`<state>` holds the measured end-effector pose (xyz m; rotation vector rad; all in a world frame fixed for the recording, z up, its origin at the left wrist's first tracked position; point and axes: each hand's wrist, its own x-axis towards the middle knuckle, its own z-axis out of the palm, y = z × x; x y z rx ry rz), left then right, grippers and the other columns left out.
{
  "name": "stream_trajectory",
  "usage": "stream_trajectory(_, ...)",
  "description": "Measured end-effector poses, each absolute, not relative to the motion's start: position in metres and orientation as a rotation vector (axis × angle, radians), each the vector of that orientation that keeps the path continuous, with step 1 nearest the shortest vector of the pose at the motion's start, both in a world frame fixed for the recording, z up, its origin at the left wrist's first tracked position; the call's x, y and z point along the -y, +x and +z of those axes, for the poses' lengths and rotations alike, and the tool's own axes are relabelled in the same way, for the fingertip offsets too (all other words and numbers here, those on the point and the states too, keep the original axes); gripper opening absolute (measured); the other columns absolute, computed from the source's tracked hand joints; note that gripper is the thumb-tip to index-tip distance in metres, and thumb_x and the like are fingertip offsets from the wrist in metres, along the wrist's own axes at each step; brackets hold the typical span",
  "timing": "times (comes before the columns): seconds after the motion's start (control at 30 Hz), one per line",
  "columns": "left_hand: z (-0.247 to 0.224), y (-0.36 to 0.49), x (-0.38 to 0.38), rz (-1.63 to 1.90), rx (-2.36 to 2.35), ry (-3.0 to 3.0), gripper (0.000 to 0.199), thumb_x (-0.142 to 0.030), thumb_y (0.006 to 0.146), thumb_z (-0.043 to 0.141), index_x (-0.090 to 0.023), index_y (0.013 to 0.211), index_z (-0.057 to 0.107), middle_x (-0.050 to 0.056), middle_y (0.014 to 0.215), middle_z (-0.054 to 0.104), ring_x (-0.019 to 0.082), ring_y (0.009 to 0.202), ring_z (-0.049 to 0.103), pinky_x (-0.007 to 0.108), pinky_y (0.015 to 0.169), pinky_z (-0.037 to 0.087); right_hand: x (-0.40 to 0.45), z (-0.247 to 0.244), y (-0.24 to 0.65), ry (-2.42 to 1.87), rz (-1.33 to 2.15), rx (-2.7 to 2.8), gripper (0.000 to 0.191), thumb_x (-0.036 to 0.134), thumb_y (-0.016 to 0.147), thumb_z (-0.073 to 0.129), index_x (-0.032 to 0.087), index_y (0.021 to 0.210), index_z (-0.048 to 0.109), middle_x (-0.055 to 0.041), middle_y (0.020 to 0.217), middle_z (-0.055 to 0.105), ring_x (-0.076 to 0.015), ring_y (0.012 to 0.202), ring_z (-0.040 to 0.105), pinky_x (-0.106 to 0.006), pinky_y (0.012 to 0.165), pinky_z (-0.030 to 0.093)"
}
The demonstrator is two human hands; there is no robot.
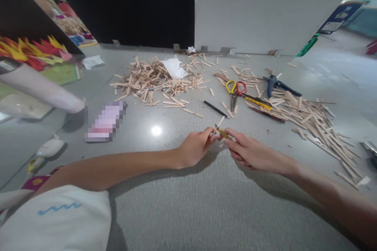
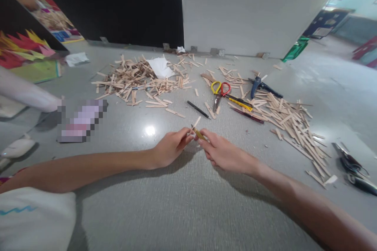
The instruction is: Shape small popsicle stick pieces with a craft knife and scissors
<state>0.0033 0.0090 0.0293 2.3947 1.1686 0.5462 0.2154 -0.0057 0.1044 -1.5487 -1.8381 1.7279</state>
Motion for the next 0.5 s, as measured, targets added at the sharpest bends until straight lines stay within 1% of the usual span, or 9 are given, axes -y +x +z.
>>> stream_trajectory(0.07,0.028,0.003,-0.008,0.557,-1.157,2.392,0.037,-0.034,0.118,0.026,-0.019,0.109,0.059,0.002,0.08,0.072,0.016,0.064,0.07,0.025,0.061,0.049,0.004,0.106,0.217,-1.541,1.631,1.894,0.032,0.051,0.107,0.047,0.022,0.116,0.057,0.0082,0.063,0.044,-0.0109,0.05,0.04,-0.023,0.047,0.031)
stream_trajectory(0.13,0.025,0.002,-0.008,0.554,-1.149,2.403,0.036,-0.03,0.117,0.027,-0.019,0.107,0.06,0.003,0.08,0.072,0.017,0.065,0.069,0.025,0.062,0.05,0.002,0.108,0.219,-1.541,1.521,1.992,0.031,0.049,0.105,0.048,0.021,0.107,0.062,0.006,0.065,0.046,-0.0116,0.053,0.042,-0.024,0.05,0.032)
stream_trajectory(0.23,0.021,0.002,-0.008,0.53,-1.136,2.439,0.032,-0.028,0.114,0.03,-0.019,0.108,0.06,0.004,0.083,0.074,0.018,0.067,0.07,0.027,0.065,0.052,-0.001,0.115,0.222,-1.556,1.388,2.152,0.03,0.045,0.103,0.048,0.021,0.091,0.063,0.0024,0.068,0.051,-0.0132,0.058,0.046,-0.026,0.055,0.035)
stream_trajectory(0.33,0.02,0.002,-0.008,0.49,-1.119,2.485,0.026,-0.023,0.111,0.033,-0.018,0.114,0.059,0.008,0.09,0.077,0.02,0.072,0.073,0.028,0.067,0.054,-0.004,0.122,0.226,-1.568,1.279,2.249,0.029,0.041,0.101,0.045,0.022,0.089,0.063,0.0003,0.071,0.055,-0.0151,0.063,0.049,-0.028,0.058,0.037)
stream_trajectory(0.43,0.02,0.002,-0.007,0.438,-1.099,2.529,0.024,-0.016,0.105,0.036,-0.017,0.115,0.057,0.008,0.091,0.077,0.021,0.072,0.074,0.029,0.065,0.053,-0.007,0.125,0.231,-1.553,1.298,2.243,0.033,0.044,0.102,0.042,0.022,0.089,0.064,0.0005,0.071,0.053,-0.0151,0.062,0.048,-0.027,0.057,0.037)
stream_trajectory(0.5,0.02,0.001,-0.006,0.409,-1.095,2.551,0.023,-0.012,0.102,0.037,-0.017,0.113,0.057,0.007,0.088,0.077,0.02,0.07,0.073,0.028,0.064,0.053,-0.007,0.121,0.231,-1.533,1.459,2.153,0.037,0.05,0.104,0.042,0.022,0.091,0.063,0.0022,0.068,0.049,-0.0135,0.058,0.044,-0.026,0.053,0.035)
